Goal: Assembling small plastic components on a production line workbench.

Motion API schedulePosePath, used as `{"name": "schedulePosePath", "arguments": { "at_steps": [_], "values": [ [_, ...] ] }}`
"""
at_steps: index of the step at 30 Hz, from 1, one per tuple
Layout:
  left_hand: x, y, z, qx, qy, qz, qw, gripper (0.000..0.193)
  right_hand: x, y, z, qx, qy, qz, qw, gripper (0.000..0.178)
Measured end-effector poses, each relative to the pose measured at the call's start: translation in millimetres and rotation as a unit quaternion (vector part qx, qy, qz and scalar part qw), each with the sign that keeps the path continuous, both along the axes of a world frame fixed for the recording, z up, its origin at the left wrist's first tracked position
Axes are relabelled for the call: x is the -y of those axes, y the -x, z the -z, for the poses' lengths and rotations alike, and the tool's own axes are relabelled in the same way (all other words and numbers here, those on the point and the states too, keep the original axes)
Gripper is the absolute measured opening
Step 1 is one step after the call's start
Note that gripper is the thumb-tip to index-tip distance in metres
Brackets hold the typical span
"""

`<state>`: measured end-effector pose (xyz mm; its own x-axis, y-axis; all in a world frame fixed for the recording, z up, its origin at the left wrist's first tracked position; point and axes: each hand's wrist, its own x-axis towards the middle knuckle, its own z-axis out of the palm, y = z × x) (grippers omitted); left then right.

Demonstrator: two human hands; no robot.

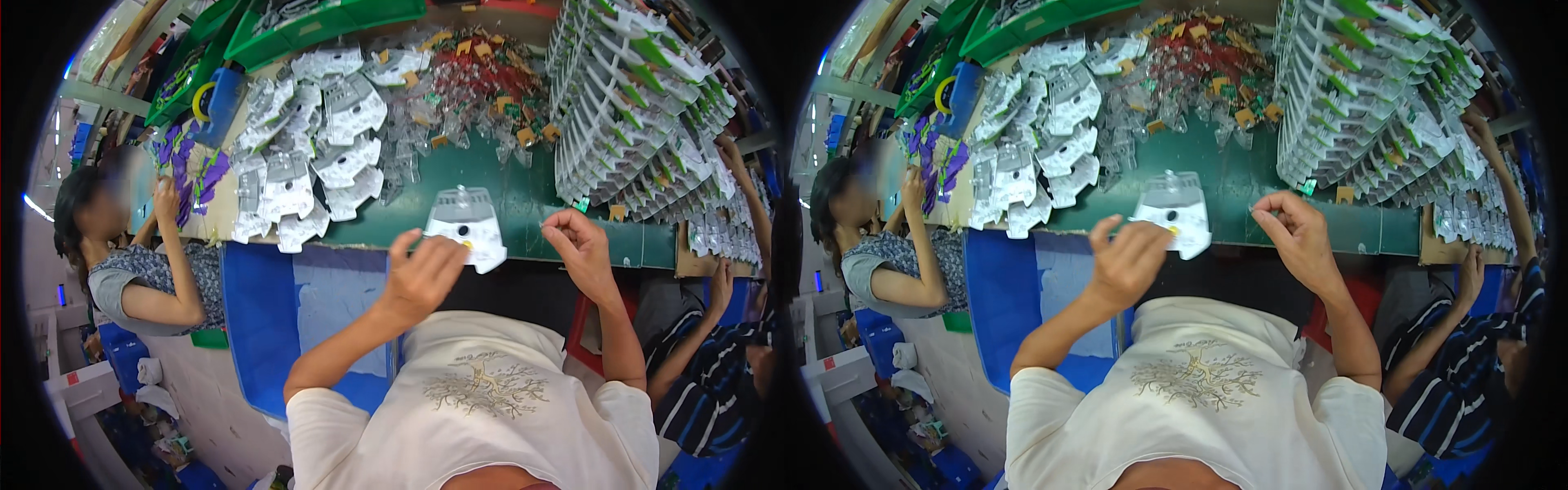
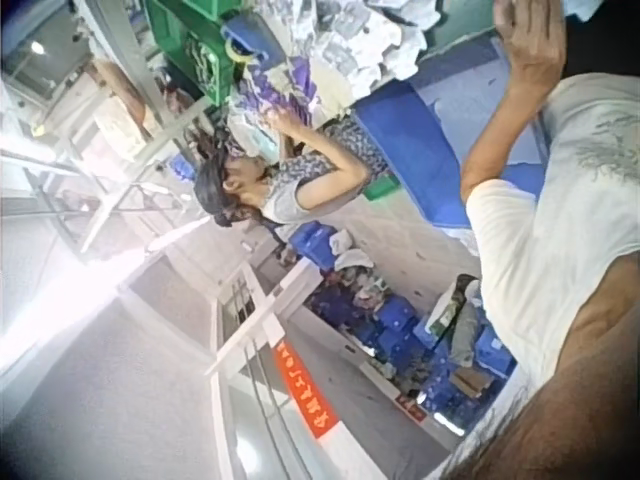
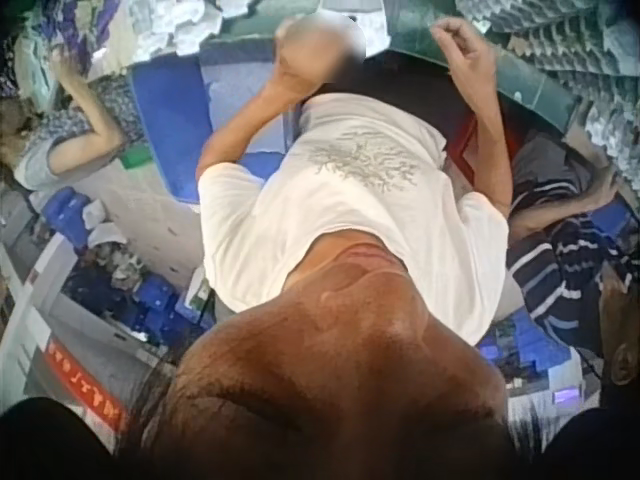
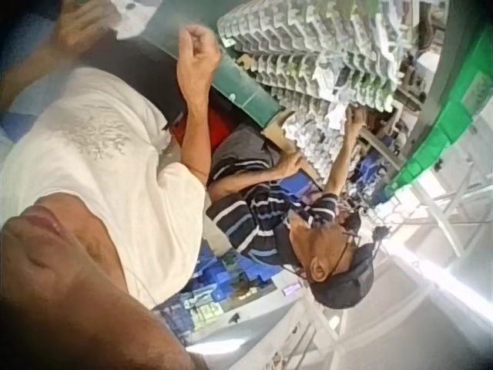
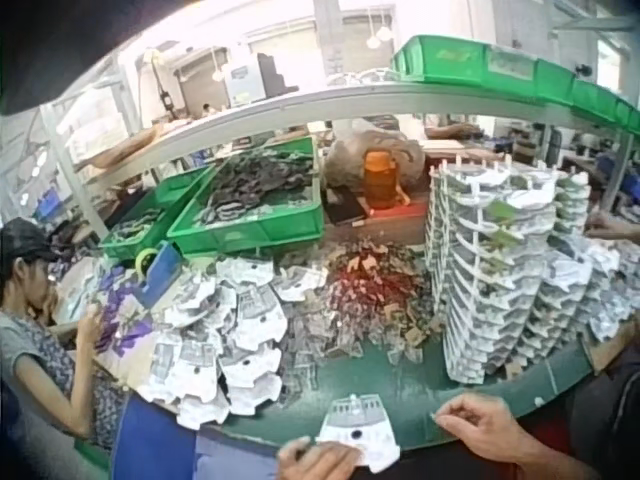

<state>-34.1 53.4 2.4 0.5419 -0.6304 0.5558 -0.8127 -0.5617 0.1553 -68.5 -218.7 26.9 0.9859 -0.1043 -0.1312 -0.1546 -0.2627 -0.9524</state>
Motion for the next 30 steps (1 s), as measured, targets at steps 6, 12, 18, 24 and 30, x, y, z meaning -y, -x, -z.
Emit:
{"name": "schedulePosePath", "arguments": {
  "at_steps": [6, 12, 18, 24, 30],
  "values": [
    [18.8, 14.8, 41.3, -0.08, -0.017, -0.057, 0.995, 0.033, -37.8, -19.1, 8.0, 0.164, 0.206, -0.119, 0.957, 0.01],
    [17.9, 12.2, 42.3, -0.12, -0.026, -0.05, 0.991, 0.034, -60.9, -42.4, 33.1, 0.271, 0.383, -0.195, 0.861, 0.012],
    [1.2, -9.7, 31.7, -0.232, 0.096, 0.068, 0.966, 0.032, -57.4, -36.4, 34.2, 0.243, 0.391, -0.254, 0.851, 0.012],
    [-21.1, -55.7, 31.3, -0.083, 0.039, -0.197, 0.976, 0.02, -61.5, -26.7, 35.7, 0.22, 0.381, -0.219, 0.871, 0.021],
    [-9.7, -58.7, 34.5, -0.009, -0.059, -0.288, 0.956, 0.021, -55.7, -25.6, 29.8, 0.218, 0.376, -0.217, 0.874, 0.024]
  ]
}}
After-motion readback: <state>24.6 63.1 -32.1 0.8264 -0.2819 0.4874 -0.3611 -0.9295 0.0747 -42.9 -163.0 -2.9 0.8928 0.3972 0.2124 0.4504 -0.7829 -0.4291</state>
